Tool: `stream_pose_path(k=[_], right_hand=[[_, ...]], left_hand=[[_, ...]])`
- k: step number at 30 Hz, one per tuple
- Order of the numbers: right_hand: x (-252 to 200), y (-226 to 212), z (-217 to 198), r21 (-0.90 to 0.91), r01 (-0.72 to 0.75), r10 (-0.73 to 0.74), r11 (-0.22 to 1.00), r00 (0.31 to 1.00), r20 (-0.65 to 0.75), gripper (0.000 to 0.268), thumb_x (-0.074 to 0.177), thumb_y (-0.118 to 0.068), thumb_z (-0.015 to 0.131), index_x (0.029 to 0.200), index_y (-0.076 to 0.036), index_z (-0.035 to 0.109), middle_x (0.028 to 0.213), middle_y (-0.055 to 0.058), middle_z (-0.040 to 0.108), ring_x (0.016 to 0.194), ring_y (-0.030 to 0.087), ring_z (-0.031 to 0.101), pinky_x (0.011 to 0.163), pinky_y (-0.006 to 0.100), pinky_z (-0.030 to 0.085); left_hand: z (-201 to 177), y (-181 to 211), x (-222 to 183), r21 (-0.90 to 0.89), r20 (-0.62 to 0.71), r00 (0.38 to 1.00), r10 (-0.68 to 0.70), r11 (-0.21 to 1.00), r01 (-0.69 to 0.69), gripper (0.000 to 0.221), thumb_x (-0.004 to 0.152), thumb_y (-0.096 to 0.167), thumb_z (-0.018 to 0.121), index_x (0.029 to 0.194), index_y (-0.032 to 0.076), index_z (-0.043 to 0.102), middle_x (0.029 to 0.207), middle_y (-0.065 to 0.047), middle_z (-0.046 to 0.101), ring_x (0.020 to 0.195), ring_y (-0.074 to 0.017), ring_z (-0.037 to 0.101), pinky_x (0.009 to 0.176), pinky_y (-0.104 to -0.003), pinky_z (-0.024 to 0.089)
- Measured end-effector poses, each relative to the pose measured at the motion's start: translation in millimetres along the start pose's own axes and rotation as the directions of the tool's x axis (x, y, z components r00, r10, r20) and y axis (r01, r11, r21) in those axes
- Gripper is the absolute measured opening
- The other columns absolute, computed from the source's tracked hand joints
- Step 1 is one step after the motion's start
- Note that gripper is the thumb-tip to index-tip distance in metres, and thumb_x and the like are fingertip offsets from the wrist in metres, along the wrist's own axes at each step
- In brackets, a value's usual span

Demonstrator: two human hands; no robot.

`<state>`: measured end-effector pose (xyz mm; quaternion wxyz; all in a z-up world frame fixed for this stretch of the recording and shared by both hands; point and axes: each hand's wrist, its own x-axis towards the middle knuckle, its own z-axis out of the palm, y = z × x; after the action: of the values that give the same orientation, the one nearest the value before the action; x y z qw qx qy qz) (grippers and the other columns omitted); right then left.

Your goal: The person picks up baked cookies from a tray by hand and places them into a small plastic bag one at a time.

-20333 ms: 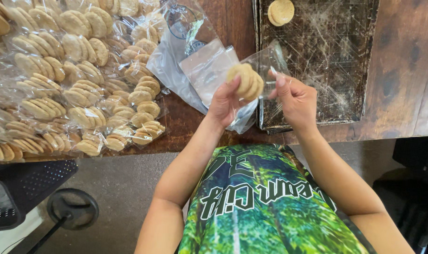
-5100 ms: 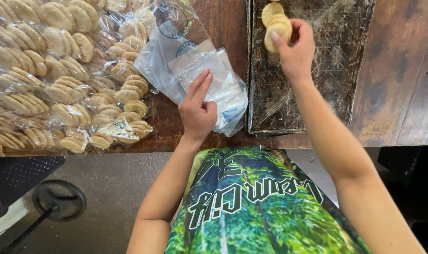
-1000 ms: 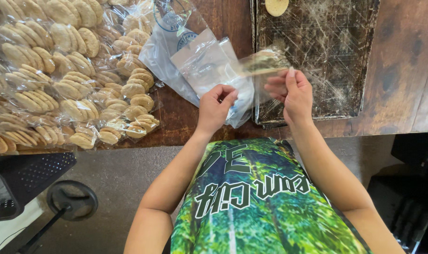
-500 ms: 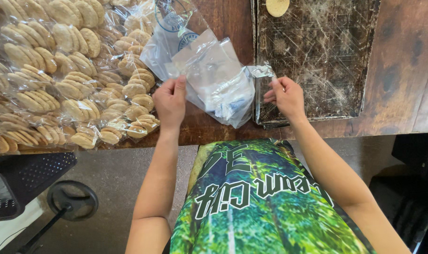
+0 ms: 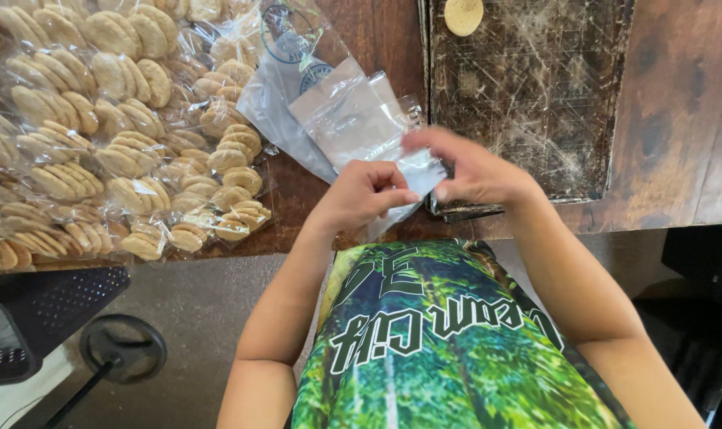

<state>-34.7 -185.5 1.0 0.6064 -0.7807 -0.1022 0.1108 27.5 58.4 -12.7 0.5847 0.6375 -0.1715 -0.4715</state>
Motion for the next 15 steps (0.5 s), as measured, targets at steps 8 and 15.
stream_pose_path(k=[8, 15], right_hand=[[-15.5, -4.0, -7.3, -0.110, -0.254, 0.252, 0.961, 0.967, -0.034, 0.024, 0.100, -0.026, 0.066, 0.097, -0.002, 0.072, 0.103, 0.006, 0.072, 0.092, 0.020, 0.069, 0.082, 0.033, 0.054], [-3.8, -17.4, -3.2, -0.562, -0.108, -0.003, 0.820, 0.981, -0.192, 0.018, 0.094, -0.028, 0.070, 0.095, -0.010, 0.074, 0.109, 0.012, 0.071, 0.099, 0.028, 0.068, 0.084, 0.036, 0.053]], left_hand=[[0.5, 3.1, 4.2, 0.116, -0.011, 0.993, 0.118, 0.986, -0.115, 0.014, 0.089, 0.017, 0.076, 0.096, 0.004, 0.076, 0.074, 0.004, 0.073, 0.065, -0.0042, 0.064, 0.059, -0.025, 0.053], [35.4, -13.5, 5.1, 0.219, -0.110, 0.991, 0.071, 0.975, -0.046, 0.030, 0.095, 0.029, 0.070, 0.084, 0.001, 0.072, 0.065, -0.010, 0.066, 0.057, -0.0165, 0.059, 0.056, -0.035, 0.049]])
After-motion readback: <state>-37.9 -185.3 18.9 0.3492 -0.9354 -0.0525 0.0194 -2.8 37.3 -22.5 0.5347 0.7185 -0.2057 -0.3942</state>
